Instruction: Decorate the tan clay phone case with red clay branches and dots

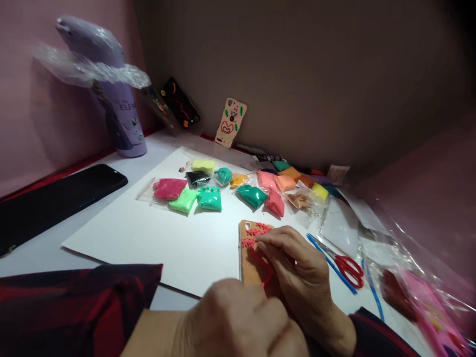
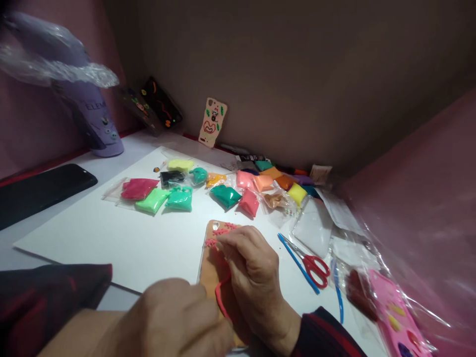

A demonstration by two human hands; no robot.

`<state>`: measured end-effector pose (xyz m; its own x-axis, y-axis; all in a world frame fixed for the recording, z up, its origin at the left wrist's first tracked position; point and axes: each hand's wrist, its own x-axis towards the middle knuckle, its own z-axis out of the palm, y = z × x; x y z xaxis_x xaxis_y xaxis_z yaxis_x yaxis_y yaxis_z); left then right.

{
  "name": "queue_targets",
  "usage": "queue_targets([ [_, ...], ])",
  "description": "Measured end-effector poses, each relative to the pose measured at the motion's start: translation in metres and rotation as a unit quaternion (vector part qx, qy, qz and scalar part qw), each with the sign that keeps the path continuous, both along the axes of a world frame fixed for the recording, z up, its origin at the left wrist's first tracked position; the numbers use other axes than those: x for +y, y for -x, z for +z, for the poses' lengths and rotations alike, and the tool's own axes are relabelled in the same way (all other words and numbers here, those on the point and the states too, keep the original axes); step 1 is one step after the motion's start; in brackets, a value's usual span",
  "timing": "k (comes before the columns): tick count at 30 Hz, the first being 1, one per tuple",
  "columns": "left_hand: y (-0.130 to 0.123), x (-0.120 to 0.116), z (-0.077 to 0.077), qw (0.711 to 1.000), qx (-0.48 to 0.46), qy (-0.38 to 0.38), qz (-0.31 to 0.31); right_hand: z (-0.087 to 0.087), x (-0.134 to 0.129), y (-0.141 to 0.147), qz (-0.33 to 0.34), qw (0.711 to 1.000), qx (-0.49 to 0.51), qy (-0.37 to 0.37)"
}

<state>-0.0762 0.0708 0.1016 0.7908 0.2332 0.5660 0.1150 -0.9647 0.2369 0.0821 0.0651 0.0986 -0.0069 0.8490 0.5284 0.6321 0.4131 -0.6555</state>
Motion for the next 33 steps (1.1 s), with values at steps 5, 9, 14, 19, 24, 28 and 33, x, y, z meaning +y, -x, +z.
queue_targets([
  [5,0.029,0.019,0.011,0.992,0.047,-0.035,0.116,-0.004,0.000,-0.002,0.012,1.000,0.009,0.001],
  [9,0.038,0.023,0.010,0.985,0.090,-0.021,0.143,0.000,-0.001,-0.001,0.017,1.000,0.011,0.016],
  [14,0.035,0.026,0.005,0.989,0.092,-0.038,0.113,0.007,0.000,0.007,0.012,1.000,0.025,-0.010],
  [19,0.034,0.026,0.007,0.979,0.162,-0.039,0.114,0.008,0.000,0.012,0.003,0.998,0.065,-0.015],
  [24,0.033,0.026,0.012,0.976,0.182,-0.042,0.111,0.008,0.000,0.013,0.010,0.998,0.068,-0.016],
  [28,0.032,0.026,0.012,0.974,0.189,-0.044,0.114,0.005,-0.001,0.012,0.013,0.997,0.079,-0.009],
  [33,0.031,0.027,0.010,0.976,0.181,-0.047,0.107,0.002,-0.001,0.011,0.019,0.996,0.083,0.010],
])
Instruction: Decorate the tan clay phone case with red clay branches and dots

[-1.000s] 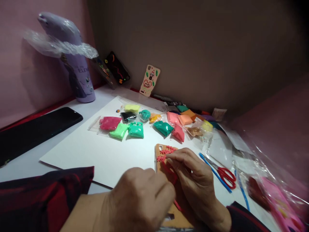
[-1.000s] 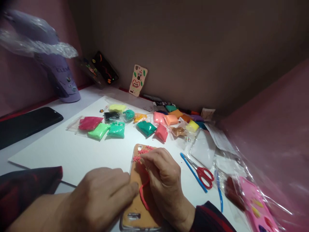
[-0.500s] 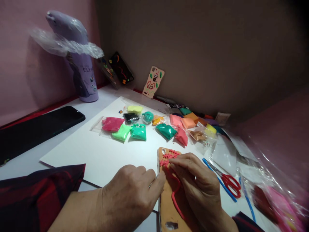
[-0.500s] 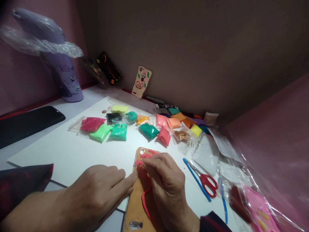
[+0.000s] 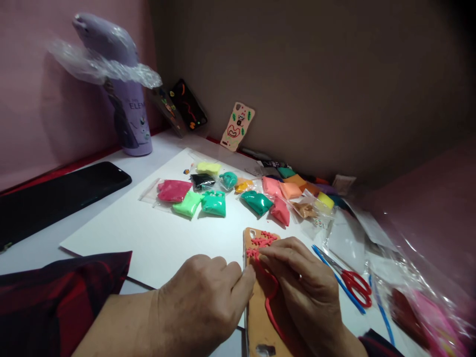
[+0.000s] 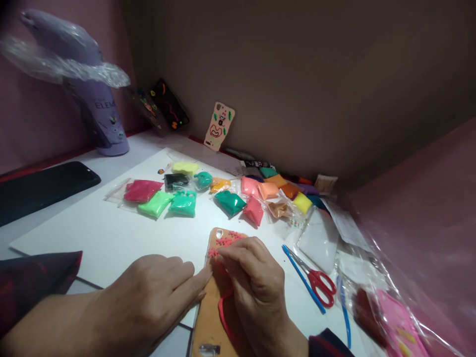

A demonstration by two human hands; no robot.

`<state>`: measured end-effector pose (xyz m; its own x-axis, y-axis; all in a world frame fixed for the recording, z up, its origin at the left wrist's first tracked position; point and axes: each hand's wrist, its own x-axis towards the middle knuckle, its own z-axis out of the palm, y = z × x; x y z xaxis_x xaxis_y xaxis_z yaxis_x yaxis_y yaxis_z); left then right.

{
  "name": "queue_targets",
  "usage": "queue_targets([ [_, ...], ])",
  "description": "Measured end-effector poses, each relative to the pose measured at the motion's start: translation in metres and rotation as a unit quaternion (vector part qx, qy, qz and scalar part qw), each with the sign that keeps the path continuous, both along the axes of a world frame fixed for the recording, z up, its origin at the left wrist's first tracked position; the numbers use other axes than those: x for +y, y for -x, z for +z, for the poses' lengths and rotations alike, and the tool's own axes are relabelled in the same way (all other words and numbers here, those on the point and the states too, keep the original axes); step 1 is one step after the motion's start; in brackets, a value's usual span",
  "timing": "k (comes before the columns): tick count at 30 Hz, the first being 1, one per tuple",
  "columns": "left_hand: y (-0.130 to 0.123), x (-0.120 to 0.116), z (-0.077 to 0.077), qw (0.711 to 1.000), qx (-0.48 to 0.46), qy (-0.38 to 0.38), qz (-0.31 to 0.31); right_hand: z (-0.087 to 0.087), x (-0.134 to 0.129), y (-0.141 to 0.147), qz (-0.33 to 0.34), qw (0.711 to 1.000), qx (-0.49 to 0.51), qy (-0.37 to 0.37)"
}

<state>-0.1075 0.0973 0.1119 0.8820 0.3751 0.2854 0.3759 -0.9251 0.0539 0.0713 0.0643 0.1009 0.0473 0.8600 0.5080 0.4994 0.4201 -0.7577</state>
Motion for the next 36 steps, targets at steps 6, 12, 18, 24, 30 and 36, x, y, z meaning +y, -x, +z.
queue_targets([
  [6,-0.0003,-0.0019,-0.0034,1.000,-0.021,-0.021,0.010,0.0058,0.0022,0.0014,-0.004,0.999,-0.037,-0.031],
  [12,-0.0017,-0.0001,-0.0039,0.999,-0.028,-0.026,0.011,0.0079,0.0032,-0.0019,0.008,0.997,-0.070,-0.040],
  [18,-0.0002,-0.0007,-0.0020,1.000,-0.013,-0.021,0.006,0.0087,0.0031,-0.0022,0.006,0.996,-0.079,-0.048],
  [24,0.0000,-0.0018,-0.0041,0.999,-0.018,-0.026,0.014,0.0086,0.0025,-0.0016,0.002,0.996,-0.077,-0.044],
  [30,-0.0009,-0.0012,-0.0055,1.000,-0.017,-0.023,0.007,0.0089,0.0018,0.0000,-0.012,0.997,-0.060,-0.038],
  [36,-0.0014,-0.0012,-0.0049,0.999,-0.023,-0.027,0.014,0.0053,0.0012,-0.0033,-0.017,0.997,-0.062,-0.033],
])
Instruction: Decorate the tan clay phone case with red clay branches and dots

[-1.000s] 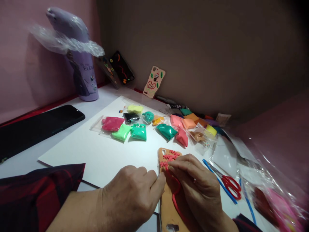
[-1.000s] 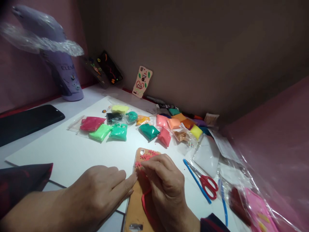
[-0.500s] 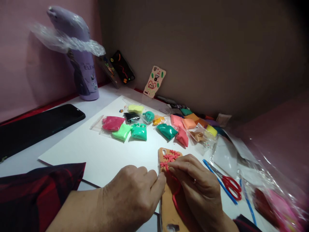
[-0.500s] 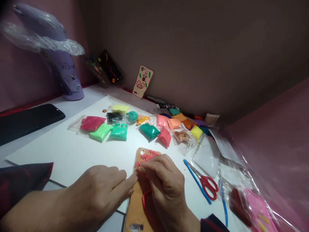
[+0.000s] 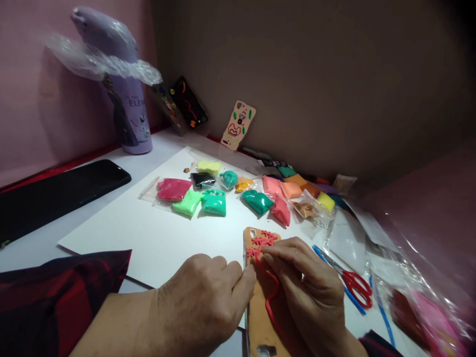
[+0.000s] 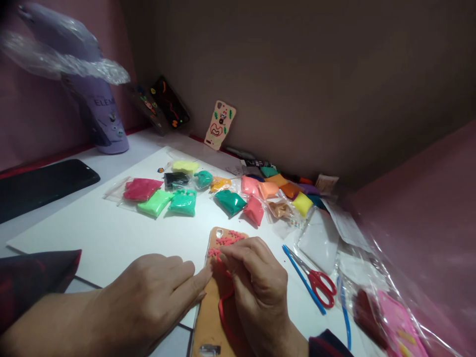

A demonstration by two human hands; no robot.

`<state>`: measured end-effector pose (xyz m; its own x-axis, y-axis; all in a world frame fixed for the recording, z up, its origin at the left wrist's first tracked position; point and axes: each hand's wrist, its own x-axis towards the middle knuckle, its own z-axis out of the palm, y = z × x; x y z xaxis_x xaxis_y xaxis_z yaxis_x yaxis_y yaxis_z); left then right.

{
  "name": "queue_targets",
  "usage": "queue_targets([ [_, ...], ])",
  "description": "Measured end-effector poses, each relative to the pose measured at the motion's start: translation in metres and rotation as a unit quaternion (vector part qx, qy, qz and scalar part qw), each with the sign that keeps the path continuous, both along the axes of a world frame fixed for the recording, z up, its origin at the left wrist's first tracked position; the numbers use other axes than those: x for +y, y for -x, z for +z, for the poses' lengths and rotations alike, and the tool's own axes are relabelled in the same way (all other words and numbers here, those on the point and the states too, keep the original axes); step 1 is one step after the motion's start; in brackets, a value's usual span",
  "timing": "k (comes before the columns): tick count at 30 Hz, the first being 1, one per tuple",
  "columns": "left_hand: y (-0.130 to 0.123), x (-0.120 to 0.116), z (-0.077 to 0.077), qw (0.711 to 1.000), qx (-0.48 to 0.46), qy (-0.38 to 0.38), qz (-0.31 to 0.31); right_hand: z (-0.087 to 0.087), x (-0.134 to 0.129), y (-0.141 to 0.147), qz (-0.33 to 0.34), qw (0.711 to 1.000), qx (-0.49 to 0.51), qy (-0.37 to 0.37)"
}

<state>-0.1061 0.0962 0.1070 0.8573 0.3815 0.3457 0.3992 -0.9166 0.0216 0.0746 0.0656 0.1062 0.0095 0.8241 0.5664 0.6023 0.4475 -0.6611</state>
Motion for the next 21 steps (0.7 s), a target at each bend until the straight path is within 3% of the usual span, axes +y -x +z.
queue_targets([
  [14,0.001,-0.001,-0.001,1.000,0.013,0.014,-0.010,-0.006,-0.002,-0.006,0.011,1.000,-0.008,0.021],
  [17,0.000,0.000,-0.001,0.999,0.022,0.023,-0.008,-0.009,-0.004,-0.009,-0.022,0.999,0.009,0.026],
  [21,0.001,0.001,-0.002,0.998,0.039,0.045,-0.013,-0.002,-0.010,-0.020,-0.118,0.993,0.024,-0.004],
])
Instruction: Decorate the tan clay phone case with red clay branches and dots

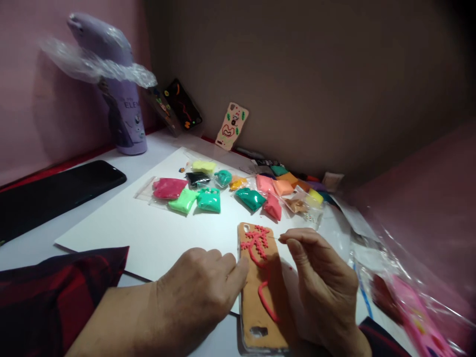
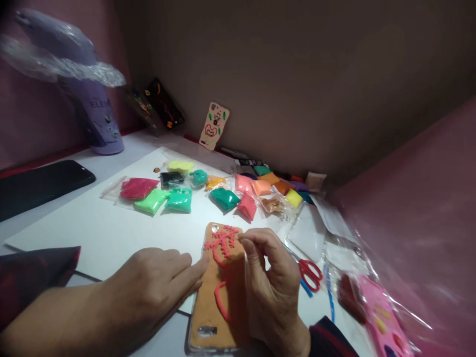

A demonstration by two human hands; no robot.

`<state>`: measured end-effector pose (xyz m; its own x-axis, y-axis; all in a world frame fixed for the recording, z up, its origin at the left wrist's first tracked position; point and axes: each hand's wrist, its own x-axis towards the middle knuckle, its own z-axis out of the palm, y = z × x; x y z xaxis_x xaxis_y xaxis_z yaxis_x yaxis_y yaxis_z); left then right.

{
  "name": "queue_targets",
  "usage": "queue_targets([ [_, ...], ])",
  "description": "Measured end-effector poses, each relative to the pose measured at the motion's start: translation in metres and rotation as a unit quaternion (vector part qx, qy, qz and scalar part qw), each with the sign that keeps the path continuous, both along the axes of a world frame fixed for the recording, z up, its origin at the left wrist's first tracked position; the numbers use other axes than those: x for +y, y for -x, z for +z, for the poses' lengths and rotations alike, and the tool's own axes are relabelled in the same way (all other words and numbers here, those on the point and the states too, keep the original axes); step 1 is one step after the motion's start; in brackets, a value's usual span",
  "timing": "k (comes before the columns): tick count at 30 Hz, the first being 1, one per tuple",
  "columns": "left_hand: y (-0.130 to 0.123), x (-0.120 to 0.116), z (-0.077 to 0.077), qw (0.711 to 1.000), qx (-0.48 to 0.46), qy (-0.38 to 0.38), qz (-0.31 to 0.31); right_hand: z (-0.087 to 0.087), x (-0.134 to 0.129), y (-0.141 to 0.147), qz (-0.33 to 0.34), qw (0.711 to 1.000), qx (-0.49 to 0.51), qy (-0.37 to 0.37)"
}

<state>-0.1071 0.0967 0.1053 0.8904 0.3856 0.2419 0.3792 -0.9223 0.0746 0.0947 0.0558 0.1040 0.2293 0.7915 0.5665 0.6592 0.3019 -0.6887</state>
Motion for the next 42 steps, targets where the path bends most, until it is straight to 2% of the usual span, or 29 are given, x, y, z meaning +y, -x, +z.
queue_targets([
  [3,0.000,0.001,-0.004,1.000,-0.017,-0.006,0.005,0.002,-0.008,-0.020,-0.051,0.999,-0.017,-0.006],
  [9,-0.001,0.003,-0.013,0.998,-0.052,-0.034,-0.008,-0.013,-0.028,-0.053,-0.108,0.989,-0.098,-0.011],
  [15,0.000,0.004,-0.014,0.998,-0.054,-0.018,-0.010,-0.017,-0.034,-0.049,-0.027,0.986,-0.162,0.005],
  [19,-0.001,0.005,-0.013,0.998,-0.052,-0.023,-0.010,-0.016,-0.031,-0.054,-0.098,0.981,-0.161,-0.034],
  [22,-0.001,0.005,-0.012,0.997,-0.066,-0.024,-0.014,-0.017,-0.027,-0.063,-0.153,0.975,-0.158,-0.019],
  [26,-0.001,0.005,-0.012,0.997,-0.074,-0.028,-0.017,-0.019,-0.023,-0.069,-0.165,0.971,-0.175,0.016],
  [33,-0.001,0.006,-0.013,0.997,-0.072,-0.031,-0.024,-0.021,-0.021,-0.068,-0.171,0.969,-0.173,0.033],
  [35,-0.002,0.006,-0.013,0.997,-0.070,-0.031,-0.023,-0.019,-0.022,-0.070,-0.185,0.972,-0.146,0.004],
  [40,-0.001,0.006,-0.015,0.998,-0.057,-0.032,-0.014,-0.007,-0.029,-0.079,-0.236,0.958,-0.022,-0.159],
  [42,-0.001,0.006,-0.014,0.998,-0.058,-0.029,-0.014,-0.005,-0.031,-0.081,-0.237,0.955,0.015,-0.177],
])
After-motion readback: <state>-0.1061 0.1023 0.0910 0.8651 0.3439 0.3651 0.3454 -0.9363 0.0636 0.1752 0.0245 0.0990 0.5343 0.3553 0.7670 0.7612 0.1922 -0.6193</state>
